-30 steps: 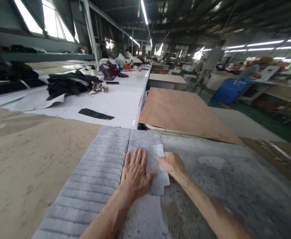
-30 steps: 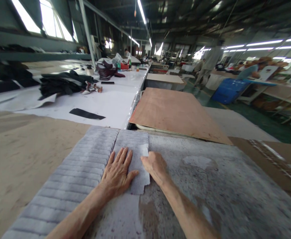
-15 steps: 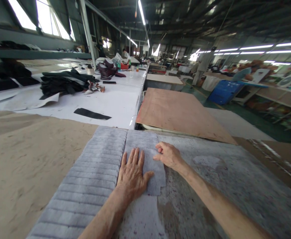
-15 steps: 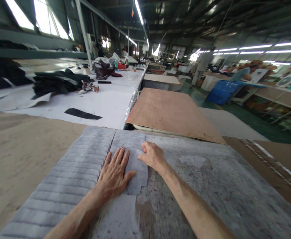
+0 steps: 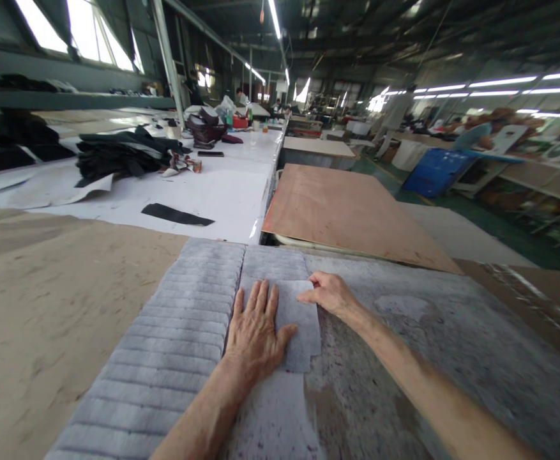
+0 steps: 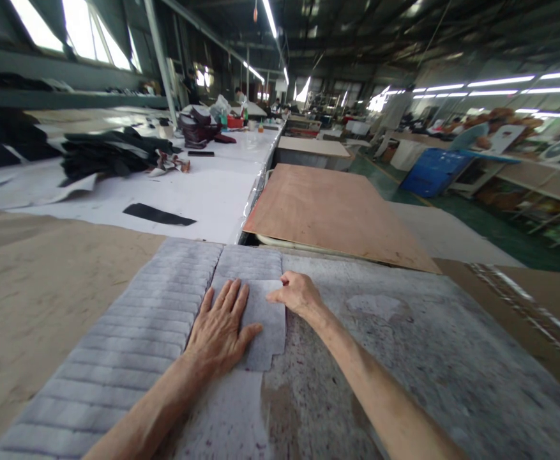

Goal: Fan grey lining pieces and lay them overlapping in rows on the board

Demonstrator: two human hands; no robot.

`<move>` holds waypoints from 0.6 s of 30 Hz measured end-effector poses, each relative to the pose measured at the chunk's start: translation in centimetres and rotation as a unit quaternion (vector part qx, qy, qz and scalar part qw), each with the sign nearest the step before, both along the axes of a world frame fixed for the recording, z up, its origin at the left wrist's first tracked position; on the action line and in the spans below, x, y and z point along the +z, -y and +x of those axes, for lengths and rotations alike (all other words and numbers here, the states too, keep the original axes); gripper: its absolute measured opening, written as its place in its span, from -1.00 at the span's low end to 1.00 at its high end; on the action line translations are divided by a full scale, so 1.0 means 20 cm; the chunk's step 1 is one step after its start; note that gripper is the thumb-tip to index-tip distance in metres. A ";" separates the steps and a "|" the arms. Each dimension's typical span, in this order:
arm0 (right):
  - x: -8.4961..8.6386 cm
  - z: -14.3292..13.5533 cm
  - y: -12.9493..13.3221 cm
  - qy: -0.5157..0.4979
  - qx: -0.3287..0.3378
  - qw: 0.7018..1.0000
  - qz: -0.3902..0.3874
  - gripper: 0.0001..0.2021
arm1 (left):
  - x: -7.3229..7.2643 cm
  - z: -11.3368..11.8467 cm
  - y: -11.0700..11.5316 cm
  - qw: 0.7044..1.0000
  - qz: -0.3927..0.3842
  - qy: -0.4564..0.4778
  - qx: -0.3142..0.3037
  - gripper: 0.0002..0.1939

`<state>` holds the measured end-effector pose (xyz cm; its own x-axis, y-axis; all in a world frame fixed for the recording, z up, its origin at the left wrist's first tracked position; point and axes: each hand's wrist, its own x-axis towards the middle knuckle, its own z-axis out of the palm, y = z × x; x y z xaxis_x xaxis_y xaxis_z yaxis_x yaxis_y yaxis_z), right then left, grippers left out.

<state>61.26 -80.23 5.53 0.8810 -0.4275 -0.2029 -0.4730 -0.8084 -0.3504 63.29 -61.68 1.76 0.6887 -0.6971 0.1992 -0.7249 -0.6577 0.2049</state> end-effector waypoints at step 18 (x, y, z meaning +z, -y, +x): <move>-0.04 0.04 -0.02 -0.035 0.012 0.998 -0.042 -0.74 | 0.01 -0.03 0.01 1.000 -0.005 -0.001 0.018 -0.21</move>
